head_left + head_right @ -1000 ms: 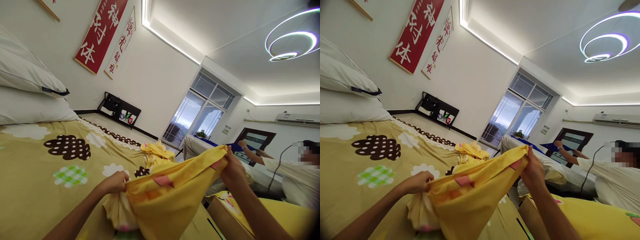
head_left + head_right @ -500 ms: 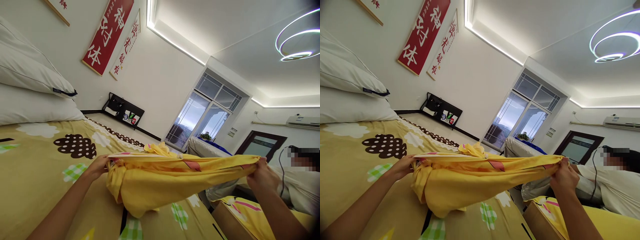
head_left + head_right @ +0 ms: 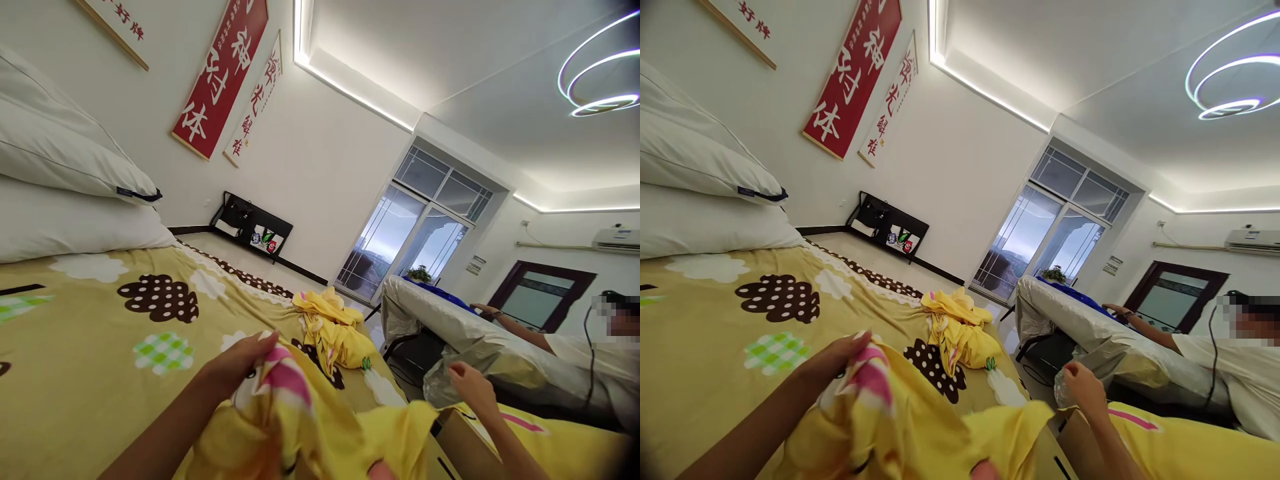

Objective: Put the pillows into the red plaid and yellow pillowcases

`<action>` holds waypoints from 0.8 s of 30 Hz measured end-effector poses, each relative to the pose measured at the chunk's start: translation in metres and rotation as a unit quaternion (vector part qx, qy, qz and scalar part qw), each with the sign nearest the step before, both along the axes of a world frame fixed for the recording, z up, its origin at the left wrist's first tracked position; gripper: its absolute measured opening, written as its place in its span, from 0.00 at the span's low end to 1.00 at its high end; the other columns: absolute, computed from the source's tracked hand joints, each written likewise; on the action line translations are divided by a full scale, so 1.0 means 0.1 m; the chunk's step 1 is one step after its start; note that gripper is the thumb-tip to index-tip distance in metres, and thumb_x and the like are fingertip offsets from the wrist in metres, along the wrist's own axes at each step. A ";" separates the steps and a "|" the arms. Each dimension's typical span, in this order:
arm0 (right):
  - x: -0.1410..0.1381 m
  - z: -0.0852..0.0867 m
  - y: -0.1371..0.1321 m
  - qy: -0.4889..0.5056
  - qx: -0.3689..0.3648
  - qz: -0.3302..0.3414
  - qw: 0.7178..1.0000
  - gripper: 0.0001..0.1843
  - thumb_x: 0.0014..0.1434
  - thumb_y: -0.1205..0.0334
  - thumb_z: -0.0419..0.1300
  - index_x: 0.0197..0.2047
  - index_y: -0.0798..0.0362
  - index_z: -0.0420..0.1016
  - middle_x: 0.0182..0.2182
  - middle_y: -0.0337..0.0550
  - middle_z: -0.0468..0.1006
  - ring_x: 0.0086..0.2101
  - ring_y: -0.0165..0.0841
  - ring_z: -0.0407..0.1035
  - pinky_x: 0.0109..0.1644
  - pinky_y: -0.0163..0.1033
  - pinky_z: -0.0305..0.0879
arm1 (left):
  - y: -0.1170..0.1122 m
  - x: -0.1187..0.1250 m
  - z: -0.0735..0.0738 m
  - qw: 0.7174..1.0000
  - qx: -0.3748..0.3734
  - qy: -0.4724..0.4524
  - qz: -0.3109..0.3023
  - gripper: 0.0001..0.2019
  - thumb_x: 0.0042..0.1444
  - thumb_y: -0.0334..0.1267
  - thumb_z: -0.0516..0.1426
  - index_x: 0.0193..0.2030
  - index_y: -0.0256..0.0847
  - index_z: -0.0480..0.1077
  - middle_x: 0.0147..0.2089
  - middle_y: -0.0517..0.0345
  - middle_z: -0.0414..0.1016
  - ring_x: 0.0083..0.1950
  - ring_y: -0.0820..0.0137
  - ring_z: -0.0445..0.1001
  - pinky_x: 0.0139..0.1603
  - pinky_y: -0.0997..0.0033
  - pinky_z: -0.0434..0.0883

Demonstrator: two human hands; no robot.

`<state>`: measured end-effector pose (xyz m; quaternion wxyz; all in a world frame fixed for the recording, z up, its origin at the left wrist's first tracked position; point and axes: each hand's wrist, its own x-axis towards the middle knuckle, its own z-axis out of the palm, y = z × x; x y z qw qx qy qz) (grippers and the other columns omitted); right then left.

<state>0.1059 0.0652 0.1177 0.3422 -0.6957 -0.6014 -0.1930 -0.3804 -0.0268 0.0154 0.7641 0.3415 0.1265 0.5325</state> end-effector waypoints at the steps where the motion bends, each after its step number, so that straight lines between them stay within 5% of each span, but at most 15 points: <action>1: -0.17 -0.01 0.00 0.004 -0.002 0.020 1.000 0.17 0.43 0.43 0.52 0.18 0.47 0.67 0.21 0.50 0.76 0.24 0.45 0.72 0.30 0.48 0.67 | 0.02 0.08 0.02 1.000 -0.012 -0.012 -0.012 0.17 0.44 0.48 0.67 0.27 0.34 0.74 0.24 0.55 0.77 0.26 0.68 0.75 0.30 0.73 0.72; 3: -0.62 -0.01 -0.13 0.012 -0.031 0.104 0.994 0.20 0.49 0.43 0.50 0.29 0.49 0.72 0.28 0.48 0.79 0.28 0.40 0.74 0.36 0.44 0.70 | 0.05 0.19 0.05 0.998 -0.032 -0.037 -0.050 0.16 0.52 0.47 0.63 0.37 0.33 0.75 0.30 0.52 0.80 0.34 0.65 0.78 0.38 0.70 0.74; 5: -1.18 -0.02 -0.43 0.011 -0.108 0.282 0.953 0.23 0.57 0.43 0.48 0.39 0.52 0.72 0.32 0.48 0.79 0.31 0.37 0.74 0.38 0.41 0.70 | 0.08 0.25 0.08 0.994 -0.050 -0.066 -0.074 0.18 0.57 0.45 0.58 0.47 0.32 0.73 0.35 0.49 0.80 0.40 0.63 0.79 0.45 0.68 0.73; 8: -1.98 -0.13 -1.03 -0.056 -0.109 0.414 0.902 0.19 0.62 0.51 0.51 0.51 0.51 0.68 0.39 0.46 0.79 0.36 0.34 0.73 0.39 0.38 0.69 | 0.06 0.26 0.09 0.992 -0.061 -0.077 -0.077 0.19 0.59 0.43 0.57 0.52 0.31 0.70 0.36 0.48 0.81 0.37 0.62 0.80 0.44 0.67 0.74; 11: -2.46 -0.38 -1.44 -0.131 -0.040 0.513 0.847 0.10 0.61 0.58 0.54 0.45 0.49 0.70 0.35 0.44 0.79 0.35 0.34 0.73 0.39 0.37 0.68 | -0.03 0.24 0.10 0.995 -0.036 -0.059 -0.076 0.22 0.57 0.44 0.58 0.54 0.30 0.69 0.36 0.46 0.81 0.35 0.60 0.80 0.44 0.63 0.74; 13: -2.59 -0.53 -1.50 -0.149 -0.050 0.531 0.833 0.08 0.58 0.56 0.58 0.40 0.49 0.70 0.30 0.42 0.77 0.31 0.34 0.72 0.35 0.37 0.67 | -0.10 0.25 0.13 0.995 -0.009 -0.057 -0.078 0.25 0.55 0.47 0.59 0.55 0.32 0.69 0.40 0.45 0.81 0.40 0.56 0.79 0.48 0.59 0.73; 18: -2.73 -0.60 -1.26 0.007 -0.171 0.403 0.899 0.27 0.50 0.56 0.64 0.52 0.51 0.63 0.32 0.40 0.72 0.28 0.32 0.66 0.29 0.35 0.61 | -0.22 0.22 0.27 0.995 0.042 -0.070 -0.058 0.29 0.51 0.52 0.59 0.54 0.33 0.69 0.43 0.45 0.80 0.51 0.51 0.75 0.56 0.55 0.69; 21: -2.79 -0.47 -1.15 0.067 -0.293 0.417 0.858 0.14 0.50 0.54 0.63 0.35 0.53 0.68 0.23 0.33 0.63 0.24 0.27 0.57 0.25 0.32 0.52 | -0.21 0.09 0.36 0.995 0.053 -0.081 0.001 0.27 0.54 0.55 0.55 0.53 0.35 0.70 0.42 0.47 0.80 0.53 0.51 0.74 0.56 0.55 0.69; 24: -2.78 -0.31 -1.07 0.050 -0.255 0.434 0.863 0.18 0.54 0.51 0.58 0.20 0.53 0.61 0.18 0.34 0.59 0.23 0.26 0.53 0.25 0.33 0.48 | -0.17 -0.17 0.40 0.988 0.053 -0.105 0.096 0.30 0.56 0.60 0.49 0.54 0.39 0.69 0.43 0.50 0.79 0.54 0.53 0.73 0.56 0.56 0.69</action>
